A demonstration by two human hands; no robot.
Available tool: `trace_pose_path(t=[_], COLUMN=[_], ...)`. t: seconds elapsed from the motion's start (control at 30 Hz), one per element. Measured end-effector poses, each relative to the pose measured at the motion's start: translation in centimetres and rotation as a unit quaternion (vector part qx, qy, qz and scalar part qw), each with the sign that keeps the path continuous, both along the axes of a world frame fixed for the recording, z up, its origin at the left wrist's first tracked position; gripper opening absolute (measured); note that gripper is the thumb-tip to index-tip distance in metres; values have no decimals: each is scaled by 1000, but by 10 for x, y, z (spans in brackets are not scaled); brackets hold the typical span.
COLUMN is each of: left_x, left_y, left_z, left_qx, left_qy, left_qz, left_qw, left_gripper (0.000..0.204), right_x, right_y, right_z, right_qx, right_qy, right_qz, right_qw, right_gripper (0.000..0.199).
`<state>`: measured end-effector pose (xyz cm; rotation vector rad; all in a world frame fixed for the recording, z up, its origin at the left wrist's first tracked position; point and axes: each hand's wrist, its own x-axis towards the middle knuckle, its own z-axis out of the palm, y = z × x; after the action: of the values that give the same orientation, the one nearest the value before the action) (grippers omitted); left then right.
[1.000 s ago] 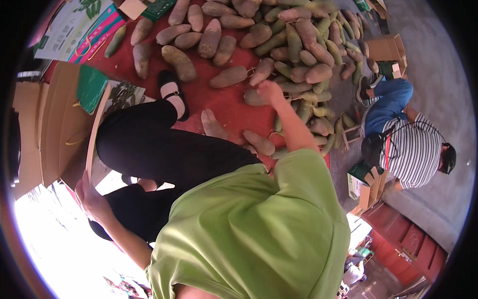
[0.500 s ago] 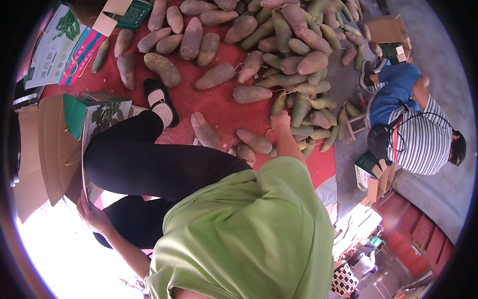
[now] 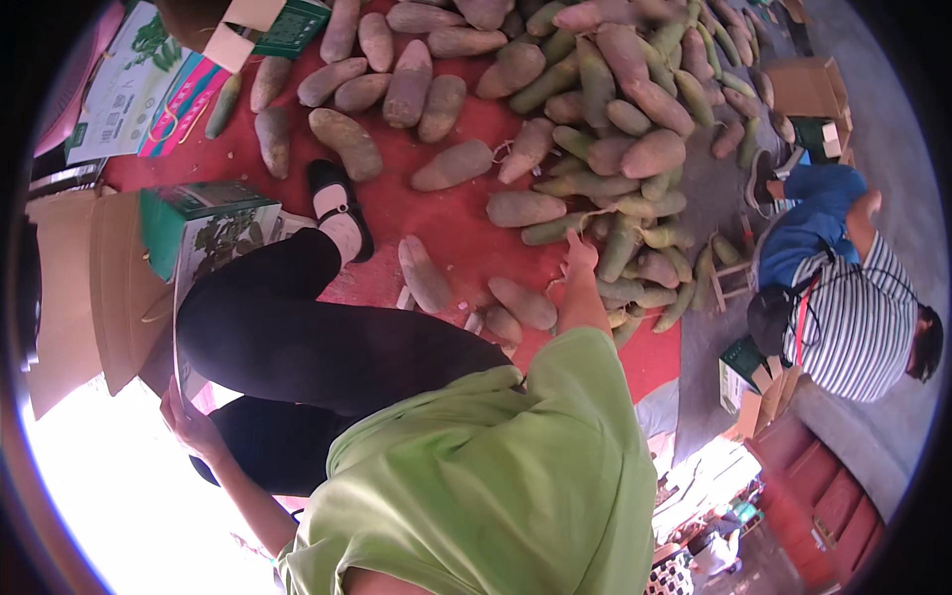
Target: Sorting and weighing long root vegetables into cardboard boxes.
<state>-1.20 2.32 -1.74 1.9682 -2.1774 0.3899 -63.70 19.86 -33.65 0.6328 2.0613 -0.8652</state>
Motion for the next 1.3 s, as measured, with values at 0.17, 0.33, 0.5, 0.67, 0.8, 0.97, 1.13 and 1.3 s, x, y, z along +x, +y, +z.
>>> trace_pose_path(t=[0.17, 0.33, 0.5, 0.67, 0.8, 0.97, 1.13, 1.3], left_x=[-8, -19, -10, -16, -32, -31, -24, -20], left_y=[-3, -2, -5, 1, -10, -7, -6, -5], left_z=[0, 8, 0, 9, 16, 29, 30, 36], left_qx=[19, 15, 21, 10, -18, -4, -3, -10], left_qy=[20, 2, 3, 33, 2, -5, 27, 39], left_qz=[-6, 23, 19, 46, 12, 20, 16, 0], left_qw=[1000, 1000, 1000, 998, 1000, 1000, 999, 999], left_gripper=[32, 25, 32, 46, 45, 41, 36, 33], right_x=[-10, -1, 9, 40, 68, 91, 165, 232], right_y=[-7, -12, -11, -31, -45, -117, -225, -290], right_z=[-29, -34, -23, 9, 34, 89, 260, 346], right_qx=[-46, -50, -79, -59, -125, -288, -391, -626], right_qy=[-10, -69, -56, 31, 84, 206, 208, 131], right_qz=[-128, -156, -178, 11, 206, 431, 400, 413], right_qw=[991, 984, 979, 998, 967, 830, 802, 648], right_gripper=[49, 41, 41, 60, 71, 69, 61, 52])
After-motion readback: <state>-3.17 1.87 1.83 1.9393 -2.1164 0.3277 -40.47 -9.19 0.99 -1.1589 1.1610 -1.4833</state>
